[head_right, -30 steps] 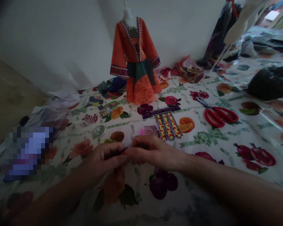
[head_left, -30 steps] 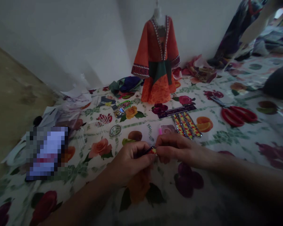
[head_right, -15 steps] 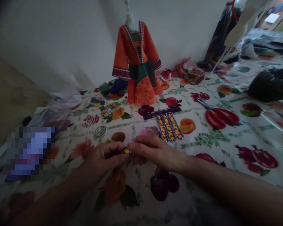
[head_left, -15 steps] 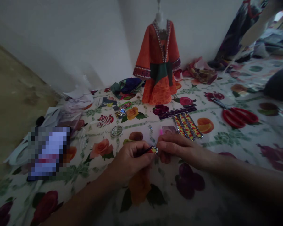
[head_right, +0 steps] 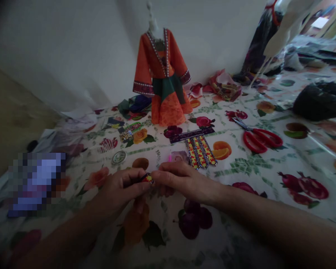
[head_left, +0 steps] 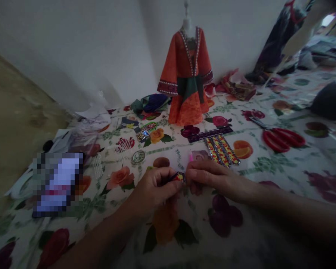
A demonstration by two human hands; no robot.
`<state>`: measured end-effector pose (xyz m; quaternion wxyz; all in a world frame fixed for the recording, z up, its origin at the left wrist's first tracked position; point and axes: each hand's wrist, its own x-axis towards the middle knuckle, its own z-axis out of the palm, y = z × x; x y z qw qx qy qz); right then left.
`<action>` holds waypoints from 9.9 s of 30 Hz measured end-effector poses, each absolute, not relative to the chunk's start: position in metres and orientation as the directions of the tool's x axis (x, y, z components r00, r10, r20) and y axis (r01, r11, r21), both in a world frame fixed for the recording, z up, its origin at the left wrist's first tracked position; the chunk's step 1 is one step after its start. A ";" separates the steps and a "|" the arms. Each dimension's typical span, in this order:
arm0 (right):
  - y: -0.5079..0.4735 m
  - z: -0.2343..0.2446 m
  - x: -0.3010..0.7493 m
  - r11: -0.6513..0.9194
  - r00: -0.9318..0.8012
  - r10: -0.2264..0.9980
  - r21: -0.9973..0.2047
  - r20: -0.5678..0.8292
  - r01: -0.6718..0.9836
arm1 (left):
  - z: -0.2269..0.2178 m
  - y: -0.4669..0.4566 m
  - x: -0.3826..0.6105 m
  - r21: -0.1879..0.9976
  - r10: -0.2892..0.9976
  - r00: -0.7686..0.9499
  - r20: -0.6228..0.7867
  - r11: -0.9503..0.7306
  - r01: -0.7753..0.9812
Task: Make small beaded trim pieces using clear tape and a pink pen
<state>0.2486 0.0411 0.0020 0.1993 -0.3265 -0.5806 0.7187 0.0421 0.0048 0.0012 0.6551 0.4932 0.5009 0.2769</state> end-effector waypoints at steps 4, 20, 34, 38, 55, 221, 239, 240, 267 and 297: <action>0.040 0.001 0.249 -0.264 -0.705 0.668 -0.962 -0.238 0.075 | 0.002 0.005 0.043 0.926 0.865 0.333 -0.376 0.362 0.105; 0.041 -0.005 0.248 -0.248 -0.719 0.664 -0.968 -0.204 0.045 | 0.003 0.005 0.044 0.924 0.866 0.326 -0.380 0.373 0.085; 0.042 -0.010 0.248 -0.254 -0.717 0.669 -0.967 -0.198 0.030 | 0.004 0.006 0.043 0.932 0.877 0.316 -0.362 0.348 0.102; 0.041 -0.011 0.247 -0.255 -0.710 0.675 -0.966 -0.200 0.029 | 0.004 0.005 0.043 0.931 0.874 0.324 -0.363 0.348 0.105; 0.040 -0.006 0.247 -0.241 -0.715 0.668 -0.969 -0.207 0.055 | 0.004 0.005 0.044 0.938 0.880 0.325 -0.346 0.324 0.121; 0.041 -0.016 0.245 -0.248 -0.710 0.676 -0.968 -0.199 0.035 | 0.011 0.021 0.021 0.995 0.994 -0.035 -0.102 0.102 0.002; 0.036 -0.021 0.246 -0.218 -0.747 0.654 -0.975 -0.117 -0.039 | 0.002 -0.003 0.043 0.789 0.933 0.308 0.185 -0.328 0.519; 0.036 -0.021 0.246 -0.211 -0.750 0.653 -0.976 -0.106 -0.045 | 0.001 -0.004 0.042 0.796 0.936 0.298 0.185 -0.321 0.513; 0.036 -0.011 0.249 0.012 -0.693 0.713 -0.987 -0.103 0.158 | 0.006 0.002 0.041 0.880 0.943 0.329 -0.055 -0.110 0.461; 0.038 -0.017 0.245 -0.183 -0.705 0.695 -0.983 -0.142 0.018 | 0.003 0.003 0.040 0.881 0.951 0.307 -0.035 -0.116 0.458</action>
